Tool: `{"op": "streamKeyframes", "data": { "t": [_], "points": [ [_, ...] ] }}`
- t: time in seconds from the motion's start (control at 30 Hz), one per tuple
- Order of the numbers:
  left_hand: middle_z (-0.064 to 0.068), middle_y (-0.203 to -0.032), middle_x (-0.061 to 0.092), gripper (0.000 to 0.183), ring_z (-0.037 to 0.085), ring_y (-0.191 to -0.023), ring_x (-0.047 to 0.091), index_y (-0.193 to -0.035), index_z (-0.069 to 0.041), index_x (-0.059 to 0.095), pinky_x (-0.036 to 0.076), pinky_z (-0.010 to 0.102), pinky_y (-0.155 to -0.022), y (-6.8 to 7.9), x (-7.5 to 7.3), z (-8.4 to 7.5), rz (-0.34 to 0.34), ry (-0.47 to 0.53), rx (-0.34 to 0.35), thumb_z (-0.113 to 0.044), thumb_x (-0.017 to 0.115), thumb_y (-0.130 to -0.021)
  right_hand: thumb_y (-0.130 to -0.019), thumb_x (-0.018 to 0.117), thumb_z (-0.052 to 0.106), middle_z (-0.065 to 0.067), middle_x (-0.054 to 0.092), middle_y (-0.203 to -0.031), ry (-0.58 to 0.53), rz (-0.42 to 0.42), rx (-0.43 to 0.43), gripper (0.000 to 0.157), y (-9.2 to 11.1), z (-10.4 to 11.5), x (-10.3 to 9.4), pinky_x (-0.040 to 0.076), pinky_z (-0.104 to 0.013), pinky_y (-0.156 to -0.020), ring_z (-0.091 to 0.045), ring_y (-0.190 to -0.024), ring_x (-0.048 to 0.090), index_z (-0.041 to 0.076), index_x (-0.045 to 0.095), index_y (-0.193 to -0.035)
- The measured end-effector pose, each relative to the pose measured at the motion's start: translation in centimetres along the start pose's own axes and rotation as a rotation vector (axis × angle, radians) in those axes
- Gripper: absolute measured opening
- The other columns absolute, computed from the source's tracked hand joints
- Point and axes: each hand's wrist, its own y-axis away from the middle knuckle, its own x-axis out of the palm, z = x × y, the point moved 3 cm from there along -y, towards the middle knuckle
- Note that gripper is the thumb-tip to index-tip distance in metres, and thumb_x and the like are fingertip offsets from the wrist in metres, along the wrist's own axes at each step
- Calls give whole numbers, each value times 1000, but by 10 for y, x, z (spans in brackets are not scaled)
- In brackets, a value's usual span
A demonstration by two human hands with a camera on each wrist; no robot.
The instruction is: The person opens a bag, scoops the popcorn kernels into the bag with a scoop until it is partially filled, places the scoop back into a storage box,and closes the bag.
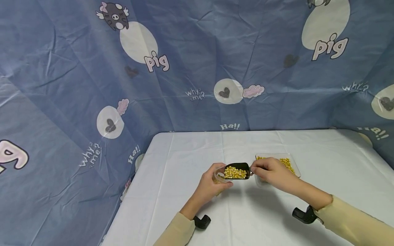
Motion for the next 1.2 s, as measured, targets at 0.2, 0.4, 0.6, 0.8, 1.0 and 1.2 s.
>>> {"op": "streamKeyframes", "data": {
  "t": [0.2, 0.4, 0.6, 0.8, 1.0, 1.2],
  "points": [
    [-1, -125, 64, 60, 17, -102, 66, -132, -32, 55, 56, 34, -77, 0, 1, 0, 1, -13, -20, -25, 87, -82, -100, 62, 20, 8, 50, -62, 70, -2, 1, 16, -4, 0, 5, 41, -30, -55, -8, -52, 43, 24, 75, -91],
    [-5, -124, 64, 61, 16, -102, 65, -132, -36, 55, 55, 34, -79, 0, 0, 0, -10, -42, -25, -30, 88, -81, -100, 62, 18, 8, 57, -69, 122, -4, -22, 18, -7, 5, 7, 42, -31, -60, -10, -61, 47, 25, 75, -89],
    [-7, -125, 64, 61, 19, -105, 64, -132, -36, 55, 54, 34, -83, 1, 0, -1, -17, -53, -20, -31, 87, -81, -100, 61, 17, 12, 57, -68, 181, 11, -42, 20, -12, 11, 7, 42, -32, -65, -11, -65, 48, 28, 74, -88],
    [-7, -124, 64, 61, 18, -104, 64, -133, -35, 55, 53, 34, -83, 1, 0, -1, -22, -49, -15, -31, 87, -81, -99, 61, 16, 14, 54, -63, 223, 41, -80, 22, -17, 19, 7, 41, -31, -61, -8, -59, 47, 28, 72, -86],
    [-7, -122, 64, 60, 17, -104, 63, -133, -36, 56, 52, 35, -84, 1, 0, -2, -37, -45, -29, -32, 87, -81, -98, 63, 17, 13, 56, -63, 255, 58, -79, 19, -22, 28, 4, 41, -29, -56, -6, -52, 46, 26, 73, -85],
    [-7, -122, 65, 58, 16, -106, 62, -132, -35, 57, 51, 35, -85, 2, 0, -6, -53, -42, -44, -31, 86, -83, -96, 67, 20, 14, 68, -80, 297, 23, -62, 12, -29, 38, 0, 44, -33, -62, -8, -60, 51, 22, 77, -89]
  ]
}}
